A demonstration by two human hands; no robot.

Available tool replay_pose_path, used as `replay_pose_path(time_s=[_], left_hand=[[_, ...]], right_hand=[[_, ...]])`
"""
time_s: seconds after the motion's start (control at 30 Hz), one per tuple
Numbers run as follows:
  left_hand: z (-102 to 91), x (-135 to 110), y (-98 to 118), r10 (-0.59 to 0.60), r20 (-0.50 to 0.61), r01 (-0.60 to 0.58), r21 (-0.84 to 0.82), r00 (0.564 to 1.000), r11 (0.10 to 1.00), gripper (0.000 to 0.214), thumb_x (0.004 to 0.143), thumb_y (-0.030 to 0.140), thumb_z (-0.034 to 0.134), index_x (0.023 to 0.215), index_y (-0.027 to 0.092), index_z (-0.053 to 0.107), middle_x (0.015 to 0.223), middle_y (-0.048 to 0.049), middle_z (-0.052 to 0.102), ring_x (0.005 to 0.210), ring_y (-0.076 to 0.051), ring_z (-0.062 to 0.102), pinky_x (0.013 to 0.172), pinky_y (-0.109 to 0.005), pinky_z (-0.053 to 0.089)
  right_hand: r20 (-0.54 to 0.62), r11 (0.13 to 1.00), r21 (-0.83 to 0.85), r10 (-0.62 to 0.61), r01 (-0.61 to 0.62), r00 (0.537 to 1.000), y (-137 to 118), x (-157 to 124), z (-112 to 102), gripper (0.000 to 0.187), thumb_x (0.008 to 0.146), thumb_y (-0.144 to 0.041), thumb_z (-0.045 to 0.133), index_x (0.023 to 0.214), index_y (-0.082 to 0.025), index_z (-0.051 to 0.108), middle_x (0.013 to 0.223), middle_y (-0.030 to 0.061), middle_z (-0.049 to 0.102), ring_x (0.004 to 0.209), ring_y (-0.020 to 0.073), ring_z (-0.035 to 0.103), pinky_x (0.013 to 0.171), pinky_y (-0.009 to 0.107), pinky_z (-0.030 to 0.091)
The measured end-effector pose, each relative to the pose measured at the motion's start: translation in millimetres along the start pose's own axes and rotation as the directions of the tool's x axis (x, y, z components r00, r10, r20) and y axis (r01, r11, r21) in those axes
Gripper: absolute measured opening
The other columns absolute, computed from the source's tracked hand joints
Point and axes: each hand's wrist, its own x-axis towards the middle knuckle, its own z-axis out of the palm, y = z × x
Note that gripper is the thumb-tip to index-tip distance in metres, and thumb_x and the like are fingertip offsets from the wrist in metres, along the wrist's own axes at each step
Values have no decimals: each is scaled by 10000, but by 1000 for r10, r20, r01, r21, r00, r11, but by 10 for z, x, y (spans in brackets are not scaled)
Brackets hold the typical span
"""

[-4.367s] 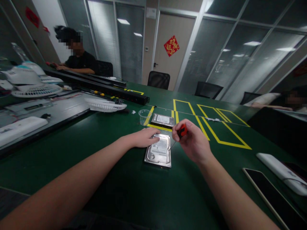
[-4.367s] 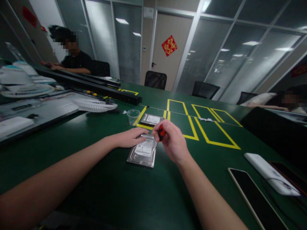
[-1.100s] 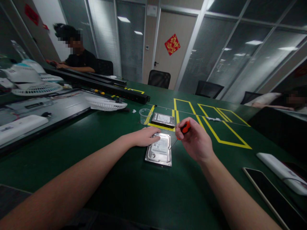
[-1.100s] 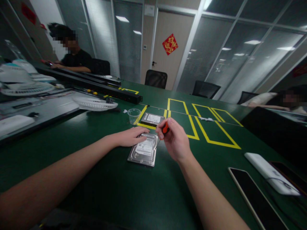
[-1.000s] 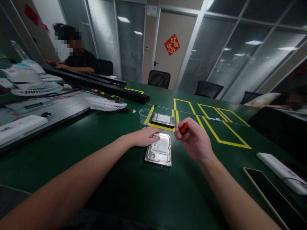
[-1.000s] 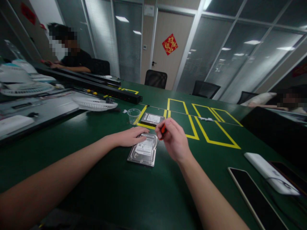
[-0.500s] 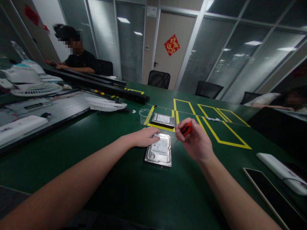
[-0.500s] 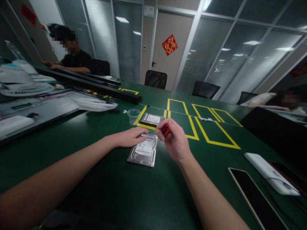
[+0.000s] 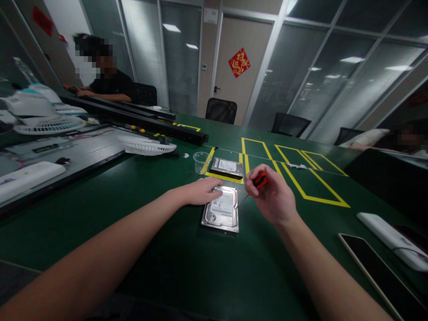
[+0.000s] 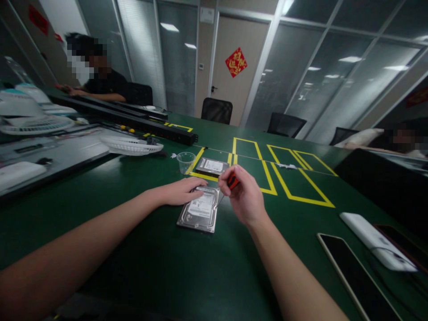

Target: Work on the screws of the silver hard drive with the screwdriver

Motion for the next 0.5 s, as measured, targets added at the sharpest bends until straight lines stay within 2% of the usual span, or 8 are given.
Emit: replay_pose_path(time_s=[0.5], left_hand=[[10, 2, -2, 9, -11, -9, 12, 1000, 1000, 465, 1056, 493, 432, 1405, 208, 547, 1457, -122, 590, 1332, -289, 543, 1119, -426, 407]], right_hand=[[-8, 1000, -20, 0, -1, 1000, 2, -1, 5, 341, 966, -489, 569, 763, -220, 617, 673, 11, 551, 536, 137, 389, 556, 316, 301]])
